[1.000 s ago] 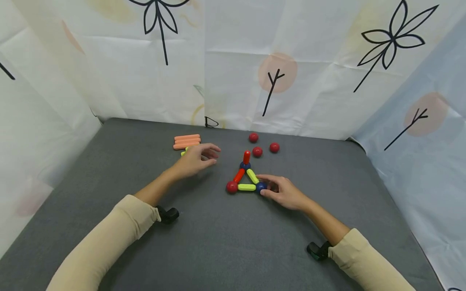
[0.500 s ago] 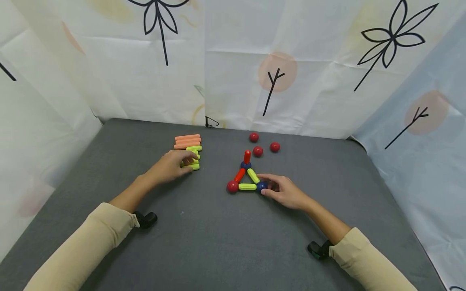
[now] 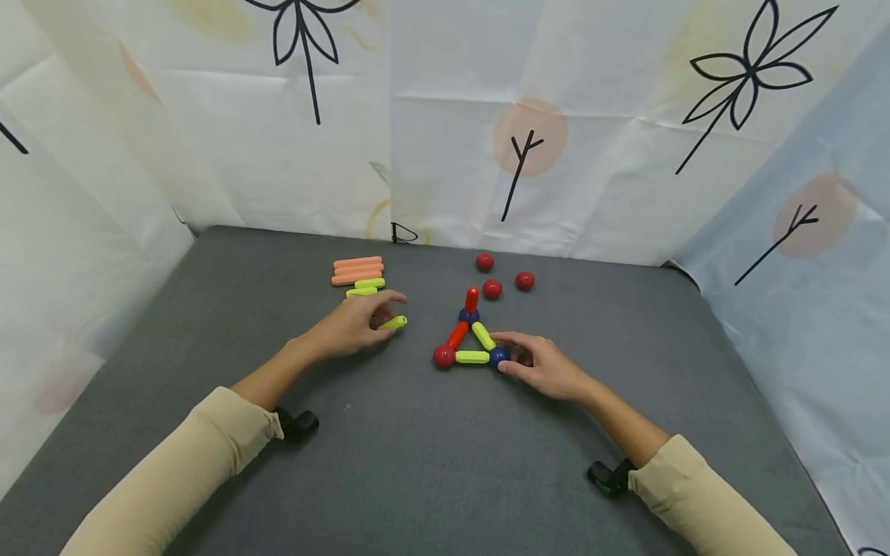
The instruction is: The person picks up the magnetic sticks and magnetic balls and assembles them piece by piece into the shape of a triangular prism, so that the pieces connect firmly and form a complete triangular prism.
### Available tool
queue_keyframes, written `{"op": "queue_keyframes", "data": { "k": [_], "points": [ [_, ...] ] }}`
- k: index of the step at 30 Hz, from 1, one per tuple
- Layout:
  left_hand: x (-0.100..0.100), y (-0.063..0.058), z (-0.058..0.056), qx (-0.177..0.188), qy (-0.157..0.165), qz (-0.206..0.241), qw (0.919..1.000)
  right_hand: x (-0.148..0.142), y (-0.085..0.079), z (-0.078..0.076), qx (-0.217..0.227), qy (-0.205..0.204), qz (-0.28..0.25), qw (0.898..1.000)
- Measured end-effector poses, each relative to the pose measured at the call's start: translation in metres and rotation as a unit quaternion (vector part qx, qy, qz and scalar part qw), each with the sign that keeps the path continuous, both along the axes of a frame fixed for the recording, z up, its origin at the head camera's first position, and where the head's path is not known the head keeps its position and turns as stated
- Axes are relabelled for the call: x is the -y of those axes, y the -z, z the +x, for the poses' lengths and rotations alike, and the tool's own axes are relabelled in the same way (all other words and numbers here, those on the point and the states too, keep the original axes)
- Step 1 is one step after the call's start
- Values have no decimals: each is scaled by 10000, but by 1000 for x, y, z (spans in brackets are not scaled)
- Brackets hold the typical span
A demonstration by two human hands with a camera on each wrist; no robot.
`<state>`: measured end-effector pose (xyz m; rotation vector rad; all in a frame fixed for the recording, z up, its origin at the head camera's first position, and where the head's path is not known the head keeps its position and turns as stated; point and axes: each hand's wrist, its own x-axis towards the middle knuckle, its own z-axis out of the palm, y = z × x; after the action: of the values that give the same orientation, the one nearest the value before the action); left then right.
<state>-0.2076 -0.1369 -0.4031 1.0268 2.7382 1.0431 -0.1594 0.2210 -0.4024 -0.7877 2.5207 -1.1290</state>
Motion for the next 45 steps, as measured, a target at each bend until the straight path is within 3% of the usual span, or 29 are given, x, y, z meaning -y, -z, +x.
{"op": "queue_keyframes", "data": {
  "k": [6,12,18,27,35,45],
  "points": [
    [-28,-8,11,540,439,1316,9889,1,-1,0,2,13,24,10000],
    [-48,-13,20,776,682,1763,9789,1,-1,-1,-42,35,41,10000],
    [-58,-12,21,845,845,1685,9784,1,0,-1,-26,67,56,10000],
    [-58,-1,20,965,857,1574,9791,2,-1,-1,4,71,58,10000],
    [-59,12,18,1151,753,835,9870,2,-1,0,-65,31,45,10000],
    [-56,21,11,1620,849,876,9792,-3,-7,-14,175,-104,27,9998]
  ]
}}
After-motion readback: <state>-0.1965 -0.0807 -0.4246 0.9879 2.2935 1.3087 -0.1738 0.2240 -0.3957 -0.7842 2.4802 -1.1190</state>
